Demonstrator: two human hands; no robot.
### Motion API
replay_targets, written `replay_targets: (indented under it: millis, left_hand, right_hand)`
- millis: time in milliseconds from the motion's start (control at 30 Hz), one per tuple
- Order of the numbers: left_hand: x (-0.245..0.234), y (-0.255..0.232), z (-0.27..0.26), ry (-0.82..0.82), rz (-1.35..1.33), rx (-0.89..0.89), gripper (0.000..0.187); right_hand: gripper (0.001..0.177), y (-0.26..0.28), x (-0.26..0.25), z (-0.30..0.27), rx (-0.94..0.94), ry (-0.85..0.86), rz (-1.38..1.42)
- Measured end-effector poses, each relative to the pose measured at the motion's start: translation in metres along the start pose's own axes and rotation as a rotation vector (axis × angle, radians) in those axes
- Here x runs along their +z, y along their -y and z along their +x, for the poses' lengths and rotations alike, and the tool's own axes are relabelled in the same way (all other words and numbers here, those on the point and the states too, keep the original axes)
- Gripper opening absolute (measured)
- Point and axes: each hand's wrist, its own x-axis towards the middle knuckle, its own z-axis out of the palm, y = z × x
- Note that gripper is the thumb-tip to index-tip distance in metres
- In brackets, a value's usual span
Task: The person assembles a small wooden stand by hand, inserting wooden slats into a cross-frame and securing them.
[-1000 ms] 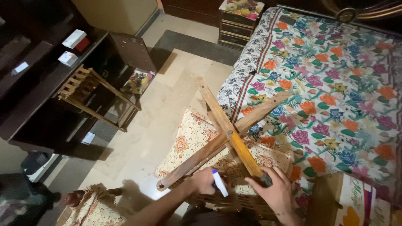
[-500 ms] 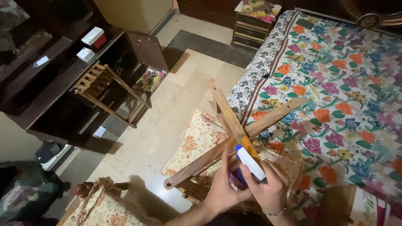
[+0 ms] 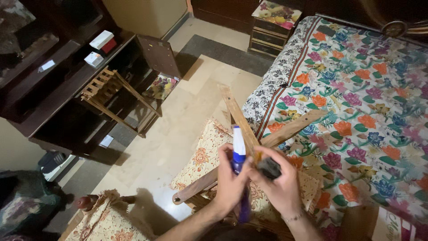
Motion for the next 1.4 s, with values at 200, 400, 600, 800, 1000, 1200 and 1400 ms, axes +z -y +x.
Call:
replay_targets:
  millis: [200, 400, 600, 800, 1000, 1200, 1400]
  left_hand:
    - [0.008, -0.02, -0.001, 0.158, -0.021, -0.055, 0.056]
    - [0.001, -0.002, 0.002, 0.207, -0.007, 0.191, 0.058]
    - [-0.014, 0.002, 0.018, 0.467, -0.269, 0.165, 0.051]
    - [-0.024, 0.015, 0.05, 0.735, -0.456, -0.46, 0.044]
    - [-0.023, 0.011, 0.068, 0.658, -0.64, -0.546, 0.033]
    - [-0.033, 0.019, 0.108, 0.268, -0.784, -0.449, 0.024]
    - [-0.033, 0.063, 0.145, 0.024, -0.874, -0.532, 0.043]
  right_hand:
    - [0.068, 0.008, 0.021, 0.035, 0.083, 0.095, -0.024]
    - [0.07, -0.005, 0.023, 0.04, -0.175, 0.089, -0.057]
    - [0.033, -0.013, 0.013, 0.038, -0.095, 0.149, 0.069]
    - [0.033, 0.009, 0.029, 0.046, -0.615, 0.075, -0.506]
    - [0.031, 0.025, 0.026, 0.055, -0.674, -0.031, -0.66]
    - [0.023, 0.002, 0.013, 0.062, -0.309, 0.087, 0.293]
    - [0.023, 0.002, 0.002, 0.092, -0.335, -0.157, 0.059]
